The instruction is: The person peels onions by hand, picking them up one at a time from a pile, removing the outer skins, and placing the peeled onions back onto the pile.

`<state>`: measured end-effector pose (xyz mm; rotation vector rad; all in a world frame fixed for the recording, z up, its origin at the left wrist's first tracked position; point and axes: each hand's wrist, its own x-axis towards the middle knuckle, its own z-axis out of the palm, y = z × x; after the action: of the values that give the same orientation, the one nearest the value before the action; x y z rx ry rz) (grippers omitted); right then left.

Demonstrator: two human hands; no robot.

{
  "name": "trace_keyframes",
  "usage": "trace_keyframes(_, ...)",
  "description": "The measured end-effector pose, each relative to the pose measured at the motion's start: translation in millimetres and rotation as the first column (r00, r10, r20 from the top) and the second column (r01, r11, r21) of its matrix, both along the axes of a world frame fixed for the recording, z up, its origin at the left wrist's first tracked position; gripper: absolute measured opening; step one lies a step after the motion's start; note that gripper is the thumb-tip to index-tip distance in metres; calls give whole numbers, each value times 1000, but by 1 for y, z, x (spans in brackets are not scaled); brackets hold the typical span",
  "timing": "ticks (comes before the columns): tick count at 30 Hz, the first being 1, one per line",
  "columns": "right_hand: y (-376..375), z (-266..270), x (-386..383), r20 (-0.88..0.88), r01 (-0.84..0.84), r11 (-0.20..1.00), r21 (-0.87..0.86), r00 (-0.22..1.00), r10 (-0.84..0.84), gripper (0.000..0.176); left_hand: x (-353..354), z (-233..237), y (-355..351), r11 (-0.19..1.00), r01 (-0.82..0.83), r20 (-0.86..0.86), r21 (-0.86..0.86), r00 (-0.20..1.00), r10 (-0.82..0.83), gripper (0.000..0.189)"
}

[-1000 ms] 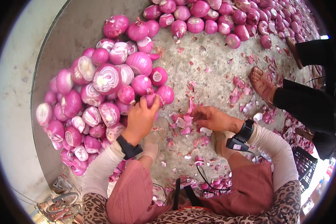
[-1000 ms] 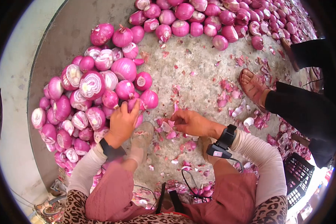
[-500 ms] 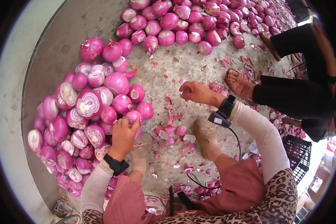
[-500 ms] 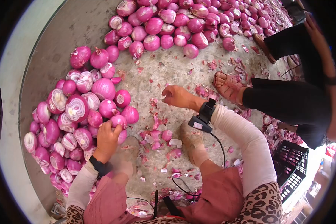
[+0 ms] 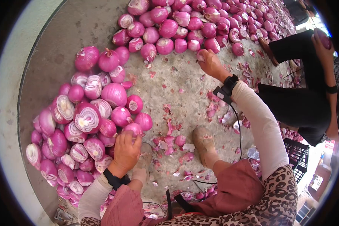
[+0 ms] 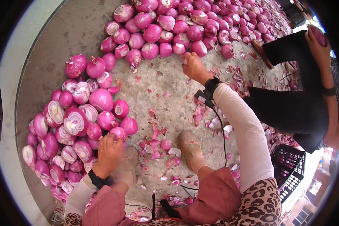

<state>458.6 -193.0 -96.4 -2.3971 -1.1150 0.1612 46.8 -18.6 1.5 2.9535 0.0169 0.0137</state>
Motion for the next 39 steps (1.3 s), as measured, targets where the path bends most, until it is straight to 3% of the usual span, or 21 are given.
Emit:
trace_keyframes(2, 16, 9, 12, 64, -1, 1000, 3, 998, 1, 29, 0, 1, 2, 1000, 17, -11, -11, 1000, -18, 38)
trace_keyframes(4, 38, 19, 22, 211, -108, 991, 78, 973, 89, 34, 0, 5, 2, 997, 34, -30, -63, 999, -36, 38)
trace_keyframes(6, 63, 31, 26, 195, -105, 994, 25, 976, 98, 39, -1, 5, 4, 996, 36, -43, -85, 998, -40, 38)
trace_keyframes(11, 125, 43, 29, 241, -85, 990, 112, 969, 56, 50, -2, 4, 10, 988, 39, -41, -147, 998, -46, 34)
trace_keyframes(16, 160, 41, 31, 187, 91, 995, 28, 978, -95, 63, 2, 10, 16, 969, 42, -36, -244, 998, -52, 33)
trace_keyframes(21, 177, 52, 22, 194, 282, 926, -252, 952, -237, 67, -4, 11, 20, 953, 33, -31, -301, 999, -44, 33)
trace_keyframes(25, 178, 51, 21, 174, 295, 917, -267, 951, -255, 71, -7, 11, 22, 942, 44, -30, -333, 998, -58, 32)
trace_keyframes(31, 175, 32, 23, 223, 213, 966, -149, 959, -177, 74, -9, 15, 26, 934, 48, -29, -355, 998, -62, 32)
trace_keyframes(37, 176, 39, 21, 126, 265, 937, -227, 962, -241, 73, -16, 16, 27, 931, 39, -21, -364, 999, -49, 32)
trace_keyframes(39, 177, 34, 20, 122, 238, 962, -132, 967, -222, 73, -18, 16, 28, 928, 36, -5, -371, 999, -41, 32)
